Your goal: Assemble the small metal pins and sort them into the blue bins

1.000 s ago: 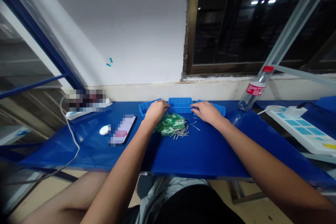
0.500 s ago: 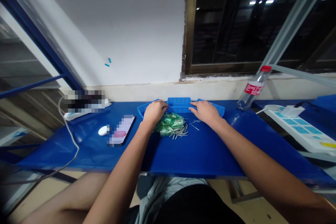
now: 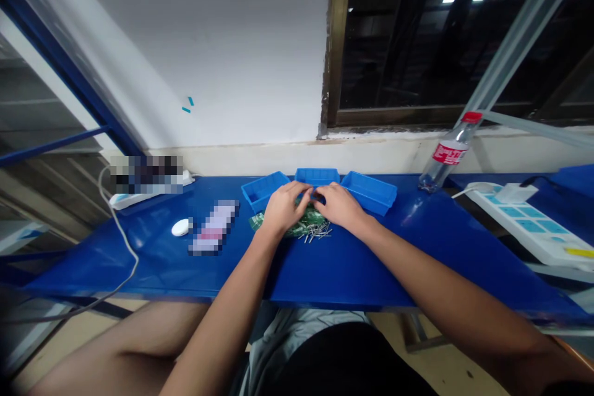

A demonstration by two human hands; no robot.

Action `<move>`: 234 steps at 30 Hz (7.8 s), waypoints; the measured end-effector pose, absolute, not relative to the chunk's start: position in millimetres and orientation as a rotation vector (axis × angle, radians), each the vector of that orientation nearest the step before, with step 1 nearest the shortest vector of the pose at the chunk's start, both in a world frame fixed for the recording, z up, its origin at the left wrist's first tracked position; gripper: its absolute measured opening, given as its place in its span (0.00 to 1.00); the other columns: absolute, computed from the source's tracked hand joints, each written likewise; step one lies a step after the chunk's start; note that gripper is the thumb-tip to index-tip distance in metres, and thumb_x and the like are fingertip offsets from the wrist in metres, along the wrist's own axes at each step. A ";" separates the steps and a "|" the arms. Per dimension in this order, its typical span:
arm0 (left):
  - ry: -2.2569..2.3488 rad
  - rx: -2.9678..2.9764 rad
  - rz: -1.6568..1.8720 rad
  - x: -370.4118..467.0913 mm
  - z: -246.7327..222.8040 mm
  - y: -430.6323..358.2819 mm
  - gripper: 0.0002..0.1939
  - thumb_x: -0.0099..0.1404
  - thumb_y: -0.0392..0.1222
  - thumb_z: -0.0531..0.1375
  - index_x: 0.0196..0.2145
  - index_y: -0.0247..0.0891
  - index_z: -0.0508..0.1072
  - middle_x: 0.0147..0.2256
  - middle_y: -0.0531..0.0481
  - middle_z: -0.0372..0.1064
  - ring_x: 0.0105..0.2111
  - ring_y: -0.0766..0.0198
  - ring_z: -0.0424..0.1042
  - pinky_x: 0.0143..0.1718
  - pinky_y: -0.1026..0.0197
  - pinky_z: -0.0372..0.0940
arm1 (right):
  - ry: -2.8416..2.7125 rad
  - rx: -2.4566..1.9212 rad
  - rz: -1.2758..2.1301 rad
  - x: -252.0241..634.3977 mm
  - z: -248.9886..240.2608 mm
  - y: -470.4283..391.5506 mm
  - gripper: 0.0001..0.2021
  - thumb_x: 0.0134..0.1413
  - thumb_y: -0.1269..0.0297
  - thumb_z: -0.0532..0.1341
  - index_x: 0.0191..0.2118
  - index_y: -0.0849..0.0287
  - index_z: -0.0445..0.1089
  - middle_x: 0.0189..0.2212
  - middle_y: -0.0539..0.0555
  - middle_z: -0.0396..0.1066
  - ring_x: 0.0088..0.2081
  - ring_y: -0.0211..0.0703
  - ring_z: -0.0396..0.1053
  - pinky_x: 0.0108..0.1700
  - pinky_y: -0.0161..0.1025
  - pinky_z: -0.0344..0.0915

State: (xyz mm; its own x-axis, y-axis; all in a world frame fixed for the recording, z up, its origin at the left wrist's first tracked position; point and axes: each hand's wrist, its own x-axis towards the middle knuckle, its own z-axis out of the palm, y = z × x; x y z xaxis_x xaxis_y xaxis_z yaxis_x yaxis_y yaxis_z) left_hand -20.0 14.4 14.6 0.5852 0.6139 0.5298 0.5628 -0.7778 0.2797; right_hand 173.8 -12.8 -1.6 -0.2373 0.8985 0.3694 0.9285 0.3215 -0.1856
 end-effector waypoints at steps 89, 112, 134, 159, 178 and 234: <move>0.538 2.571 1.384 -31.7 9.6 22.8 0.13 0.72 0.35 0.62 0.52 0.41 0.79 0.51 0.43 0.79 0.56 0.52 0.73 0.61 0.42 0.67 | -1.191 -1.023 0.762 158.3 -0.5 -43.5 0.28 0.58 0.45 0.69 0.59 0.55 0.72 0.36 0.52 0.79 0.34 0.43 0.74 0.42 0.43 0.72; 0.670 2.246 1.260 -26.9 16.8 7.8 0.14 0.74 0.49 0.61 0.48 0.41 0.83 0.45 0.45 0.82 0.44 0.56 0.81 0.50 0.54 0.74 | -1.268 -1.100 0.401 166.6 -7.3 -41.0 0.13 0.55 0.54 0.71 0.41 0.54 0.76 0.39 0.55 0.78 0.35 0.47 0.77 0.42 0.46 0.77; 0.711 2.038 1.372 -24.5 10.3 16.6 0.14 0.69 0.45 0.67 0.49 0.38 0.78 0.41 0.45 0.82 0.40 0.58 0.81 0.46 0.55 0.77 | -1.259 -1.054 0.488 168.7 -10.8 -36.3 0.15 0.53 0.52 0.73 0.42 0.55 0.78 0.40 0.55 0.80 0.39 0.50 0.78 0.48 0.52 0.78; 0.771 2.171 1.207 -29.0 17.6 9.3 0.14 0.70 0.39 0.61 0.52 0.39 0.76 0.45 0.46 0.81 0.40 0.58 0.80 0.40 0.60 0.75 | -1.375 -1.075 0.449 167.6 -10.4 -38.5 0.12 0.58 0.54 0.71 0.43 0.55 0.78 0.39 0.55 0.79 0.41 0.49 0.77 0.50 0.50 0.76; 0.776 2.072 1.433 -36.6 21.4 18.4 0.08 0.70 0.40 0.63 0.44 0.39 0.80 0.48 0.45 0.79 0.48 0.57 0.79 0.48 0.57 0.74 | -1.501 -1.058 0.248 171.1 -5.6 -40.0 0.08 0.64 0.64 0.62 0.40 0.52 0.80 0.47 0.57 0.75 0.51 0.51 0.73 0.49 0.48 0.72; 0.750 2.437 1.154 -37.1 15.6 15.2 0.22 0.69 0.50 0.66 0.57 0.41 0.76 0.47 0.45 0.82 0.50 0.52 0.78 0.56 0.50 0.71 | -1.391 -1.087 0.412 167.9 -3.1 -43.6 0.13 0.63 0.50 0.66 0.43 0.53 0.79 0.42 0.55 0.81 0.43 0.51 0.78 0.47 0.47 0.75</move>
